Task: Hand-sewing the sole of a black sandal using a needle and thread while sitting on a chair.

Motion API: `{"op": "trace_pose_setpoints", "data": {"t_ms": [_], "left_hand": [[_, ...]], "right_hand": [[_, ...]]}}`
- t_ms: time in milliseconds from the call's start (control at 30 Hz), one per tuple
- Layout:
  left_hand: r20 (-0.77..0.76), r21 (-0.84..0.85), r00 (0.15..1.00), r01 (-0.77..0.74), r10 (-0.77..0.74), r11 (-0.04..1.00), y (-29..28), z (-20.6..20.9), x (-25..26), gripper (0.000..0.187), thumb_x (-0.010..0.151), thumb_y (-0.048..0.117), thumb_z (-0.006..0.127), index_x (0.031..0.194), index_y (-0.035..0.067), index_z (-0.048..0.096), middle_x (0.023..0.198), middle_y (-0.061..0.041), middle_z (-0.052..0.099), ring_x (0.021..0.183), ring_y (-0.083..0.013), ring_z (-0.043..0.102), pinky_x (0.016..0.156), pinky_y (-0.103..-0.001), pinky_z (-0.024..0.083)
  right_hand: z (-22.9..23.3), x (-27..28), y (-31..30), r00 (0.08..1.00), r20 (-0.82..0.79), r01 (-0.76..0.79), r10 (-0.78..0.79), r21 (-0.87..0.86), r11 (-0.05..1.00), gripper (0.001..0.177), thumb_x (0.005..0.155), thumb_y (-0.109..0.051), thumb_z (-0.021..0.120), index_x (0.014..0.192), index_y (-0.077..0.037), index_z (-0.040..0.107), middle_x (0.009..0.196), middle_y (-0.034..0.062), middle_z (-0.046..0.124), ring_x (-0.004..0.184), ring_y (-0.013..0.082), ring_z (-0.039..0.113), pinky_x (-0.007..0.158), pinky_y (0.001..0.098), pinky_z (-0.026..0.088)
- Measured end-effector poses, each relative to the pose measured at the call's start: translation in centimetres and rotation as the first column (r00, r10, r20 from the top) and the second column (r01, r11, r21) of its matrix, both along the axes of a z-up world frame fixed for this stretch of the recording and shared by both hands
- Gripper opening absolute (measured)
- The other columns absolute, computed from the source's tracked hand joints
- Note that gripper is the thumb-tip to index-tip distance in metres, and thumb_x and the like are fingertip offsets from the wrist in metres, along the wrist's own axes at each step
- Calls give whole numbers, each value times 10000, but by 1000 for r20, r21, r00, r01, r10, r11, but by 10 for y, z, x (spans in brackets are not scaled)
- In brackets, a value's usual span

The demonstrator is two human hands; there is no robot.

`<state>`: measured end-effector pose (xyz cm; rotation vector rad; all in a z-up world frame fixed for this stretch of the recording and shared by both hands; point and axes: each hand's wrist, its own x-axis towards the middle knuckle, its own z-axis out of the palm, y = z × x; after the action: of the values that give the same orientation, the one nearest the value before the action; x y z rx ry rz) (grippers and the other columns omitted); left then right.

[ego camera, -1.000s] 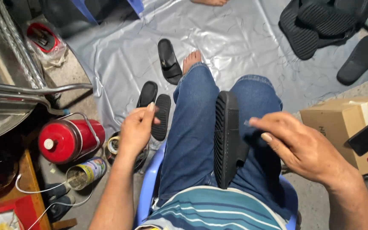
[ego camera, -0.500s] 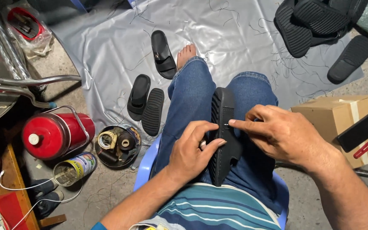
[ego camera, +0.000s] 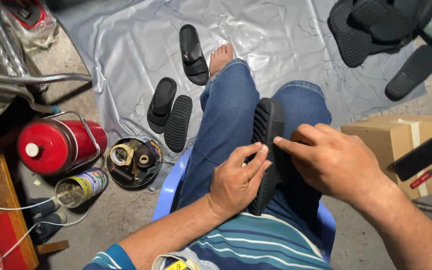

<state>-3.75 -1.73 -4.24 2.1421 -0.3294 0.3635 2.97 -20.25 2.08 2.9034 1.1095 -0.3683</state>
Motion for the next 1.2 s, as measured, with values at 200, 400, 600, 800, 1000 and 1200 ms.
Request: {"op": "trace_pose_setpoints", "data": {"t_ms": [200,400,600,800,1000,1200], "left_hand": [[-24,-55,999,19,-21,998,1,-2,0,360,851,97,693,1177,102,538,1091,-114,587,859,-219,670,693,-298,579],[-11,12,997,80,-80,997,9,6,13,284,870,122,660,1134,85,562,1077,-88,587,890,-209,666,689,-287,562],[-272,166,952,189,-140,968,56,21,37,157,856,230,605,987,168,665,768,-14,580,631,-181,590,533,-310,480],[-514,-525,671,247,-535,814,58,51,51,108,843,209,583,890,144,655,1153,-55,613,1063,-129,580,974,-286,421],[-440,-369,803,246,-402,896,34,37,55,140,860,143,584,970,204,644,837,1,600,786,-119,581,757,-227,451],[-594,35,729,447,-341,894,26,65,62,347,806,105,438,1148,146,399,1128,-61,591,922,-318,607,575,-509,485]], "right_hand": [[-16,10,-1,995,-96,47,-1,483,874,214,801,-162,612,1012,-189,637,791,-14,561,646,165,571,522,290,450],[-6,7,9,993,-95,100,-64,451,887,99,815,-165,605,900,-115,601,794,9,580,662,179,583,571,286,473],[-4,-13,4,991,49,98,-121,335,937,268,835,-190,599,1102,-182,623,960,-38,628,767,137,619,574,266,482],[-3,-10,6,998,64,-5,-16,315,949,303,831,-115,557,1132,-136,587,933,11,589,693,191,579,554,304,466],[-4,-11,3,999,36,5,-17,298,955,378,805,-120,557,1182,-151,560,954,6,576,712,203,561,570,313,469],[-7,-13,3,998,60,14,-36,330,944,347,833,-121,559,1177,-161,561,947,14,575,702,192,557,532,303,464]]}}
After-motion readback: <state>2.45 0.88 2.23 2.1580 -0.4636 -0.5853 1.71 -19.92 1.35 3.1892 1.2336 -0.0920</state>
